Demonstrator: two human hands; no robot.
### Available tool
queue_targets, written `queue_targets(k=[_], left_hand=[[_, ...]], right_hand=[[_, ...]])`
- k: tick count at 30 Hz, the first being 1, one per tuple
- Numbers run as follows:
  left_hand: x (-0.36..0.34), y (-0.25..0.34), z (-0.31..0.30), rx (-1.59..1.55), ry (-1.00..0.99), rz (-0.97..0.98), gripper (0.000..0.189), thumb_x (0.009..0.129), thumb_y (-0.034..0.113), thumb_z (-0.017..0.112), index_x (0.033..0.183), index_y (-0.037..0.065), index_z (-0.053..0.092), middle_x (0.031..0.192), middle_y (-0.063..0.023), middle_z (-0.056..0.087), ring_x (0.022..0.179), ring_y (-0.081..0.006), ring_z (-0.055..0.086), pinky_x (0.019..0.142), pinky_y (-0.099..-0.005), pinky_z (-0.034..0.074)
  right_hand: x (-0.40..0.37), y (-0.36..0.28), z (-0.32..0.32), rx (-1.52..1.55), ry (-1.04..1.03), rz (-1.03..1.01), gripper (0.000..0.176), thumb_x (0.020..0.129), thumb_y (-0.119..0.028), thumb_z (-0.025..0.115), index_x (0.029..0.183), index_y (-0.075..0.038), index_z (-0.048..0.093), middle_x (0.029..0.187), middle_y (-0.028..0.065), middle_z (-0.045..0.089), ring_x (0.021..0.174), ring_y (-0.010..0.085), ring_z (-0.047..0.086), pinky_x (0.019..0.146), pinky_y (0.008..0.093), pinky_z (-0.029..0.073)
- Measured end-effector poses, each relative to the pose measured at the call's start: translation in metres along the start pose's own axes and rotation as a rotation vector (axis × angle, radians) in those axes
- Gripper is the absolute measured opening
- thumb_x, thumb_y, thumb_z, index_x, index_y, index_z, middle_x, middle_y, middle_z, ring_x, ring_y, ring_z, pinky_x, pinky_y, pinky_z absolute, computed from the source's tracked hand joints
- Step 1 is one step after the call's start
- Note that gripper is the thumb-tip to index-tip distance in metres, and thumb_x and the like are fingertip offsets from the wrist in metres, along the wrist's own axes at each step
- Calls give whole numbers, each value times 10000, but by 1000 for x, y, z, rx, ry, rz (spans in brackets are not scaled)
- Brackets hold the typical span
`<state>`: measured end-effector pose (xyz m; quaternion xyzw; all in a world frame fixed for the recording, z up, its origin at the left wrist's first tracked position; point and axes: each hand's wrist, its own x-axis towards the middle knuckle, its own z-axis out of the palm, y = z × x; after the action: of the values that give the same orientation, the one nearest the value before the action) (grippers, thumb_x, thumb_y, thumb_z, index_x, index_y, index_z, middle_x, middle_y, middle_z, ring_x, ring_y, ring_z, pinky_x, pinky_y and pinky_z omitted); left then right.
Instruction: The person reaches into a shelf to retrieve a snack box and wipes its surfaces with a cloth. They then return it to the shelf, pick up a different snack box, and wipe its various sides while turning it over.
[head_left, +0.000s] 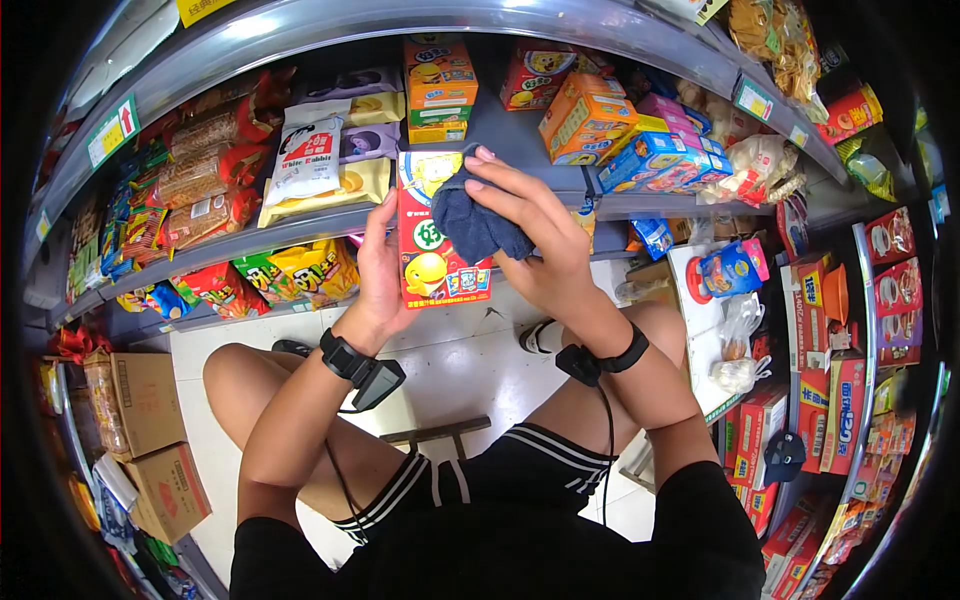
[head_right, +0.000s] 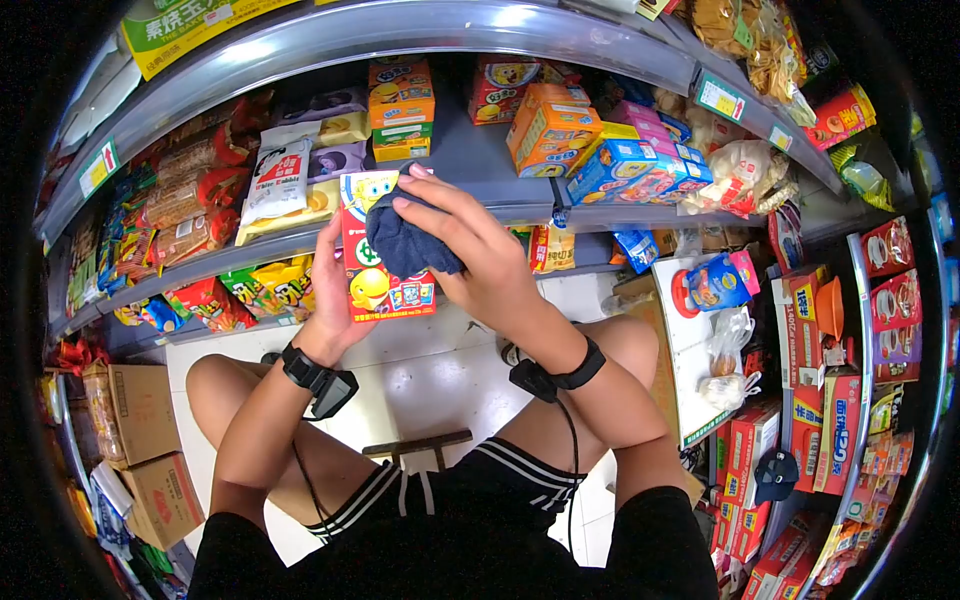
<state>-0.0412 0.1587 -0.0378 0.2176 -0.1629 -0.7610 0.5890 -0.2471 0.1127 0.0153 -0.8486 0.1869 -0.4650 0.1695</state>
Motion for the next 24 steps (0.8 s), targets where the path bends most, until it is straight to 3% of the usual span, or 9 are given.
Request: queue_targets(k=[3,5,7,10,15,18,19,21,24], left_hand=[[0,-1,-1,-41,2,6,739,1146,645,490,1651,109,541,1572,-131,681,1378,-282,714,1221,-468,546],[0,0,0,-88,-79,-31,792,1137,693,433,1659,106,535,1598,-157,650,1428,-302,678,1219,-499,546],[4,5,-13,-77,-95,-88,915,1126,737,379,1745,64,417,1738,-235,510,1519,-419,591,1254,-566,512],[-1,4,7,-142,-197,-76,957,1116,745,390,1768,45,369,1752,-251,486,1512,-420,595,1247,-552,522],[0,1,-11,-86,-130,-107,947,1114,744,394,1754,46,393,1736,-250,504,1490,-420,615,1240,-543,528],[0,-2,-21,36,5,-120,928,1104,756,406,1704,51,473,1673,-229,581,1486,-389,631,1237,-538,527],[3,-8,-15,-5,-3,-42,842,1116,722,441,1640,73,553,1604,-183,649,1446,-344,669,1232,-512,535],[-1,-3,-8,-13,-22,-42,670,1162,590,493,1607,97,580,1540,-130,695,1380,-266,706,1217,-454,539],[1,-6,-6,61,10,-35,672,1162,588,496,1617,97,561,1546,-129,692,1387,-257,702,1222,-453,538]], right_hand=[[-3,-5,4,21,-8,2,761,734,189,762,1458,-40,724,1585,183,663,1530,392,610,1264,492,515],[-8,-11,7,86,-169,-44,738,743,179,759,1458,1,716,1583,219,667,1525,440,610,1279,537,496],[-10,-21,9,87,-329,-90,685,822,79,752,1497,-36,720,1592,197,664,1518,424,619,1228,527,541],[-16,-28,18,112,-353,-190,569,899,39,727,1461,-47,752,1591,180,669,1504,400,638,1175,491,585],[-11,-30,14,69,-370,-179,475,954,-1,733,1423,-56,781,1601,179,663,1498,390,643,1155,470,599],[-5,-18,4,19,-315,-107,591,873,64,774,1453,-45,751,1611,196,650,1521,400,621,1212,482,558],[-3,-14,1,-15,-260,-60,645,837,103,783,1464,-41,740,1612,201,647,1527,404,615,1229,488,544],[0,-4,-2,-28,-130,-25,730,758,212,730,1450,-20,732,1578,198,675,1522,413,618,1264,509,515],[2,1,-2,-26,-34,4,785,725,231,681,1467,-25,717,1585,184,655,1542,387,596,1265,493,517]])
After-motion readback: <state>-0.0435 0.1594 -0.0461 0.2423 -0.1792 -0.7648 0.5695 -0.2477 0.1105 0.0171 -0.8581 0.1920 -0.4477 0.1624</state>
